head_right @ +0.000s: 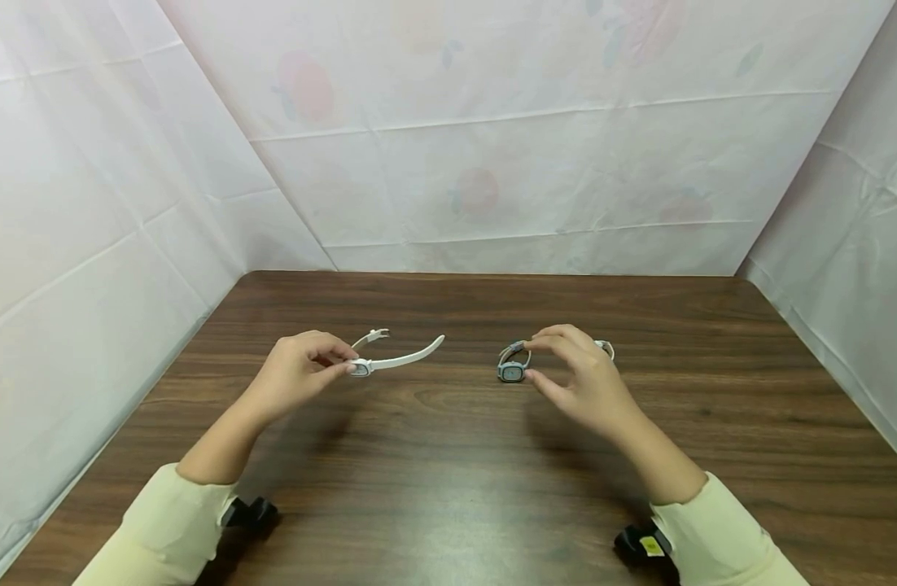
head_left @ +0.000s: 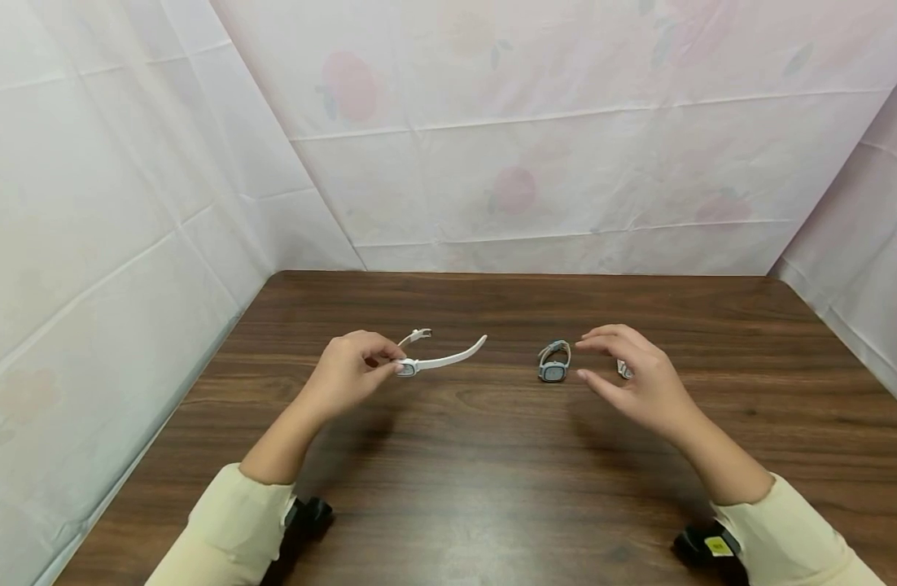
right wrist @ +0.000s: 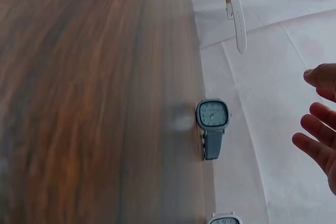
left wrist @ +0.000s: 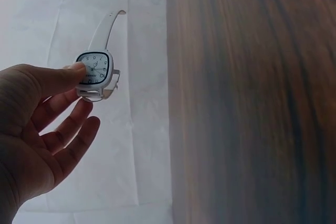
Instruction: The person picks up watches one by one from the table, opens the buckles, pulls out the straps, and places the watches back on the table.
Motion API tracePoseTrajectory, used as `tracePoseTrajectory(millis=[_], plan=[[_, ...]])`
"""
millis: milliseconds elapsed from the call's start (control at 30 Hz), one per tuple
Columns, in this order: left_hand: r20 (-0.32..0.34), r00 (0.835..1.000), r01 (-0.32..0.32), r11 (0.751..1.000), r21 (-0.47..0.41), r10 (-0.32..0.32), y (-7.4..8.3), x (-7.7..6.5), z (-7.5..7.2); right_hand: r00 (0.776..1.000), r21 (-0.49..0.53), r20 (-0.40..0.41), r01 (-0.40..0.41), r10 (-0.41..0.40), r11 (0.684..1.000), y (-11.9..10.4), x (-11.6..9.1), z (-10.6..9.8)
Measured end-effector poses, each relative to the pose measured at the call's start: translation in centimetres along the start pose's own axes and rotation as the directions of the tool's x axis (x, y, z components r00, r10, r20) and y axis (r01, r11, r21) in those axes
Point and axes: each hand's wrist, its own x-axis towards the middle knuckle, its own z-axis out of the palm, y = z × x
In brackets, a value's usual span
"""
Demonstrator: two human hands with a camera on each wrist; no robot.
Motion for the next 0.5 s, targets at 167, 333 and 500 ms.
tracePoseTrajectory(millis=[167,333,500], plan=[[0.003,0.999,0.034,0.999,0.017,-0.034,-0.5,-0.1,-0.1,1.000,-0.026,-0.003,0.005,-0.005,1.000,0.3,-0.3,-0.5],[0.013,0.998,0.053,0.998,0.042,-0.054,-1.1,0.0,-0.2,1.000,-0.029,-0.003,0.001,-0.001,1.000,0.6,-0.5,-1.0],[0.032,0.996,0.079,0.995,0.068,-0.081,-1.8,-0.1,-0.2,1.000,-0.048,0.000,-0.006,0.006,0.999,0.9,-0.7,-1.6]])
